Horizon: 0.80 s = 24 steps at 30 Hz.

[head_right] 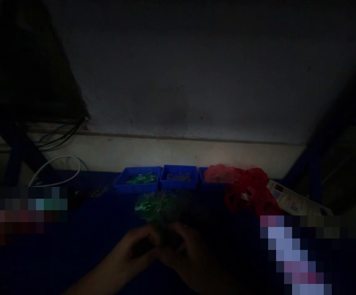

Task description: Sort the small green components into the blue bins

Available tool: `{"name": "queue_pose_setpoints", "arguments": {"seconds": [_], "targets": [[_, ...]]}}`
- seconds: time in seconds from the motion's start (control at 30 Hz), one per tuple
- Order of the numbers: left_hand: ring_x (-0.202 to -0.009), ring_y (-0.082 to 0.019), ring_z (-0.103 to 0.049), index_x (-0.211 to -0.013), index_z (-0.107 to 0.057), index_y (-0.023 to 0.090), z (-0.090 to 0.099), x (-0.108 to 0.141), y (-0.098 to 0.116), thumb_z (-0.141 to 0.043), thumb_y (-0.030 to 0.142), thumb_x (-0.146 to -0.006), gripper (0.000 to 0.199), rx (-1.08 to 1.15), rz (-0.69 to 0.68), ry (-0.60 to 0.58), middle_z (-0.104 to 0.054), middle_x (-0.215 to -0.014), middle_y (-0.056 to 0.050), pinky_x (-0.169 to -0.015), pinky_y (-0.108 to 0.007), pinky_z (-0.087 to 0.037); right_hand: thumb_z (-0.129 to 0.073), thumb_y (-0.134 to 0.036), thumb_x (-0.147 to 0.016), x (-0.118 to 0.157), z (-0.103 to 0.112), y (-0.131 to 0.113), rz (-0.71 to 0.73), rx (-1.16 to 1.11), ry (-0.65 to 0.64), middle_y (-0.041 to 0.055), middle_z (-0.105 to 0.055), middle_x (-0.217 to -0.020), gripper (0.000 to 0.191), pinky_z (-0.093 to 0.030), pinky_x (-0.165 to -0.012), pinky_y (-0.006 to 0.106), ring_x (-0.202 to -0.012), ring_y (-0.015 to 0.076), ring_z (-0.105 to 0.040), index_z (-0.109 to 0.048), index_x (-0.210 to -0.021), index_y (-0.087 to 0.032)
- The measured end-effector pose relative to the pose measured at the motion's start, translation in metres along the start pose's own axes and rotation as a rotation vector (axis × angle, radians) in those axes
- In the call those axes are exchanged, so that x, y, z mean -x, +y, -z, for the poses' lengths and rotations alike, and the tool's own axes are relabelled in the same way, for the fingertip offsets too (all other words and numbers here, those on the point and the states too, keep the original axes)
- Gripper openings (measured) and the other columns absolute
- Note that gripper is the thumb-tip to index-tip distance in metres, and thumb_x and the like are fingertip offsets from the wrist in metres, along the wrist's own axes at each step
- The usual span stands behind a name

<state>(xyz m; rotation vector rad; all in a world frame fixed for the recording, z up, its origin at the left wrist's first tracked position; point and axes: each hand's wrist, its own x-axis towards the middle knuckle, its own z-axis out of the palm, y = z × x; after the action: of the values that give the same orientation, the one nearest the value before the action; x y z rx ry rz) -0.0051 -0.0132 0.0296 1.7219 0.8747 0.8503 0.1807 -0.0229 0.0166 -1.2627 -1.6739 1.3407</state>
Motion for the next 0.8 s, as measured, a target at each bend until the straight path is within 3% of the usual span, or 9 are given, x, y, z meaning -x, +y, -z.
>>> {"name": "queue_pose_setpoints", "arguments": {"seconds": [0.1, 0.17, 0.27, 0.37, 0.43, 0.53, 0.63, 0.7, 0.8], "targets": [[-0.085, -0.018, -0.055, -0.082, -0.059, 0.018, -0.001, 0.003, 0.005, -0.056, 0.012, -0.079, 0.008, -0.097, -0.069, -0.068, -0.06, -0.088, -0.002, -0.077, -0.029, -0.042, -0.064, -0.051, -0.075, 0.0, 0.0, 0.006, -0.068, -0.024, 0.038, 0.0059, -0.06, -0.119, 0.05, -0.043, -0.091, 0.037, -0.109, 0.0272, -0.054, -0.058, -0.117, -0.026], [-0.084, -0.018, -0.055, -0.082, -0.059, 0.019, -0.001, 0.001, 0.004, -0.054, 0.014, -0.081, 0.007, -0.081, -0.075, -0.065, -0.06, -0.087, -0.002, -0.077, -0.028, -0.043, -0.061, -0.051, -0.076, -0.003, 0.002, 0.008, -0.095, -0.018, 0.084, 0.0069, -0.061, -0.114, 0.048, -0.044, -0.087, 0.037, -0.104, 0.027, -0.056, -0.06, -0.115, -0.024], [-0.067, -0.014, -0.049, -0.073, -0.051, 0.019, 0.001, -0.006, -0.003, -0.055, 0.02, -0.082, 0.01, -0.003, -0.009, 0.123, -0.051, -0.07, 0.003, -0.062, -0.024, -0.041, -0.055, -0.044, -0.082, -0.008, 0.005, 0.005, -0.028, -0.039, 0.078, 0.0045, -0.066, -0.092, 0.033, -0.046, -0.071, 0.032, -0.082, 0.0218, -0.06, -0.065, -0.104, -0.021], [-0.062, -0.012, -0.046, -0.086, -0.052, 0.019, 0.007, -0.012, -0.009, -0.062, 0.025, -0.076, 0.015, 0.122, 0.083, 0.258, -0.048, -0.073, 0.004, -0.054, -0.022, -0.038, -0.054, -0.036, -0.083, -0.011, 0.009, -0.003, 0.031, -0.101, 0.081, 0.0007, -0.063, -0.077, 0.022, -0.044, -0.063, 0.028, -0.07, 0.0179, -0.057, -0.068, -0.091, -0.021], [-0.057, -0.01, -0.046, -0.085, -0.054, 0.018, 0.011, -0.013, -0.009, -0.063, 0.026, -0.075, 0.016, 0.167, 0.136, 0.201, -0.05, -0.069, 0.005, -0.05, -0.021, -0.037, -0.055, -0.034, -0.082, -0.012, 0.01, -0.007, 0.026, -0.137, 0.092, 0.0, -0.063, -0.075, 0.019, -0.043, -0.063, 0.027, -0.07, 0.0172, -0.056, -0.068, -0.087, -0.021], [-0.049, -0.009, -0.045, -0.067, -0.056, 0.016, 0.017, -0.012, -0.003, -0.062, 0.027, -0.075, 0.015, 0.147, 0.161, 0.122, -0.049, -0.056, 0.006, -0.047, -0.019, -0.035, -0.057, -0.034, -0.08, -0.013, 0.011, -0.008, 0.0, -0.156, 0.106, 0.0005, -0.062, -0.074, 0.019, -0.043, -0.061, 0.027, -0.067, 0.0164, -0.056, -0.067, -0.086, -0.019], [-0.045, -0.009, -0.048, -0.065, -0.059, 0.016, 0.024, -0.012, 0.002, -0.064, 0.027, -0.074, 0.014, 0.145, 0.162, 0.139, -0.052, -0.051, 0.006, -0.046, -0.02, -0.037, -0.055, -0.035, -0.081, -0.016, 0.01, -0.005, 0.03, -0.157, 0.077, 0.0006, -0.06, -0.071, 0.021, -0.043, -0.056, 0.026, -0.062, 0.0151, -0.055, -0.065, -0.085, -0.018], [-0.042, -0.01, -0.05, -0.064, -0.06, 0.017, 0.032, -0.014, 0.004, -0.066, 0.028, -0.072, 0.015, 0.166, 0.158, 0.206, -0.054, -0.048, 0.006, -0.044, -0.02, -0.039, -0.053, -0.036, -0.082, -0.018, 0.01, -0.002, 0.041, -0.173, 0.054, 0.0019, -0.061, -0.076, 0.022, -0.043, -0.055, 0.026, -0.064, 0.0154, -0.057, -0.063, -0.092, -0.019], [-0.039, -0.01, -0.051, -0.063, -0.063, 0.016, 0.047, -0.02, 0.002, -0.073, 0.028, -0.067, 0.016, 0.235, 0.141, 0.404, -0.057, -0.045, 0.005, -0.042, -0.019, -0.038, -0.053, -0.033, -0.082, -0.018, 0.009, 0.002, 0.015, -0.183, 0.01, 0.0034, -0.063, -0.083, 0.025, -0.044, -0.055, 0.025, -0.068, 0.0159, -0.06, -0.059, -0.103, -0.02]]}}
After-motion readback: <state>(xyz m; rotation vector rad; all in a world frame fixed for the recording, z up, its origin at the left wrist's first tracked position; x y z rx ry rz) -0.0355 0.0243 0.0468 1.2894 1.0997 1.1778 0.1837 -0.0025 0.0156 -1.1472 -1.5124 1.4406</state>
